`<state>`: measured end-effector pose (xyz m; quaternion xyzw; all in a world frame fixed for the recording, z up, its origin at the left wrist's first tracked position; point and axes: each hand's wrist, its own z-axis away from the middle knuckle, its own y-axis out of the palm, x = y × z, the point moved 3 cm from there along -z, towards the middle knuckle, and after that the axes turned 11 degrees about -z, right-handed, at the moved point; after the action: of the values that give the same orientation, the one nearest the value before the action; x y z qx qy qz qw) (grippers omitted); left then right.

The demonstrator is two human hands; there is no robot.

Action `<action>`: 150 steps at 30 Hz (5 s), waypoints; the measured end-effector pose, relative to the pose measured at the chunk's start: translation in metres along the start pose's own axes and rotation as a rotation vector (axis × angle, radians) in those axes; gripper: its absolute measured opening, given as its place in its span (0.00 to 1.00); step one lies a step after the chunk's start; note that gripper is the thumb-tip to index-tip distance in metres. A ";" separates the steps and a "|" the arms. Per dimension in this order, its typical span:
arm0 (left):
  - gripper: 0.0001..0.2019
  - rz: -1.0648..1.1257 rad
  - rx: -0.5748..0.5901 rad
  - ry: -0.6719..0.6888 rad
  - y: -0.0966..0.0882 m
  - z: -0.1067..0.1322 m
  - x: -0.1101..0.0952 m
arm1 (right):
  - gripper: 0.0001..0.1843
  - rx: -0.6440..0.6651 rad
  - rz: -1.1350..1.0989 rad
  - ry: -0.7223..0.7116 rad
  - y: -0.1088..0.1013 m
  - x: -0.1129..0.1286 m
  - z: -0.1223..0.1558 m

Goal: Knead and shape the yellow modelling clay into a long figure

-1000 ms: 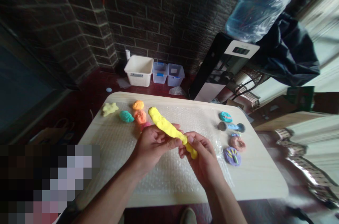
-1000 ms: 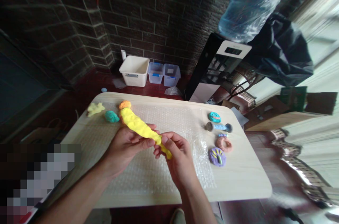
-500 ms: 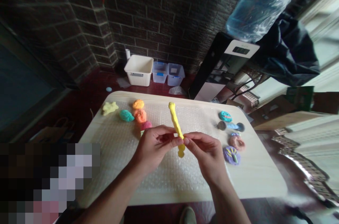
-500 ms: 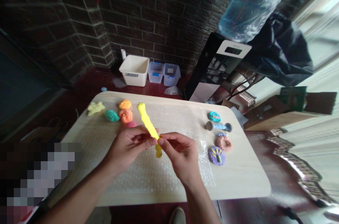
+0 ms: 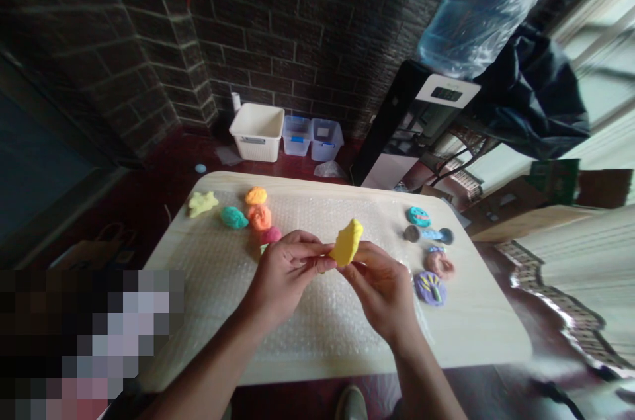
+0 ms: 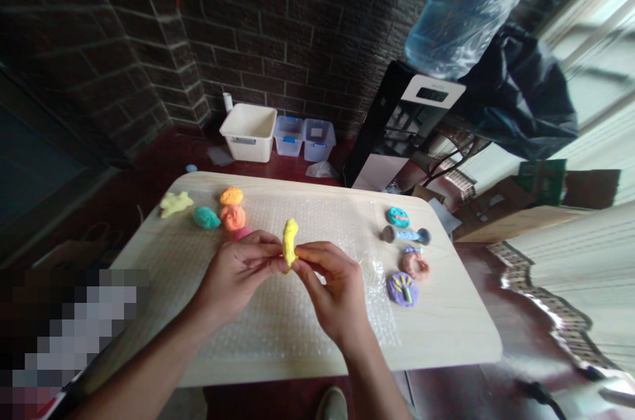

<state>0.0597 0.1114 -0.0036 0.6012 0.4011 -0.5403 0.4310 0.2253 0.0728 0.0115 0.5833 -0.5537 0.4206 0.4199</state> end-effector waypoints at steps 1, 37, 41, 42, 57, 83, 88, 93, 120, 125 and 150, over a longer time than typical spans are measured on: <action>0.09 -0.020 -0.004 0.021 0.000 0.000 0.001 | 0.11 0.000 0.038 -0.018 -0.001 -0.001 0.000; 0.13 -0.212 0.055 0.066 0.000 0.009 -0.009 | 0.06 -0.146 -0.459 0.201 0.000 -0.019 0.007; 0.12 -0.145 0.077 -0.008 -0.006 0.006 -0.008 | 0.15 -0.145 -0.389 0.208 -0.016 -0.020 0.003; 0.11 -0.145 0.054 -0.014 -0.009 0.005 -0.009 | 0.20 -0.169 -0.365 0.183 -0.024 -0.017 0.001; 0.08 -0.311 0.130 0.049 -0.002 0.007 -0.010 | 0.07 0.150 0.382 0.117 -0.019 0.037 0.003; 0.07 -0.500 0.195 0.184 0.001 0.012 -0.011 | 0.08 0.337 0.399 0.238 -0.035 0.020 0.006; 0.08 -0.507 0.213 0.243 -0.001 0.010 -0.010 | 0.10 0.382 0.380 0.253 -0.043 0.000 0.003; 0.09 -0.511 0.209 0.272 -0.003 0.011 -0.011 | 0.10 0.383 0.192 0.297 -0.039 -0.005 -0.002; 0.13 -0.063 0.127 -0.103 -0.006 0.013 -0.005 | 0.09 0.215 0.278 0.042 -0.021 0.015 0.010; 0.16 -0.060 0.103 -0.091 -0.007 0.016 0.009 | 0.11 0.202 0.465 -0.126 -0.011 0.027 0.012; 0.13 0.017 0.094 -0.218 -0.011 0.018 0.003 | 0.15 0.161 -0.209 0.441 0.003 -0.006 0.017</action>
<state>0.0444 0.0979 -0.0078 0.5616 0.3210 -0.6170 0.4482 0.2229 0.0578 0.0010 0.5630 -0.3505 0.5345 0.5238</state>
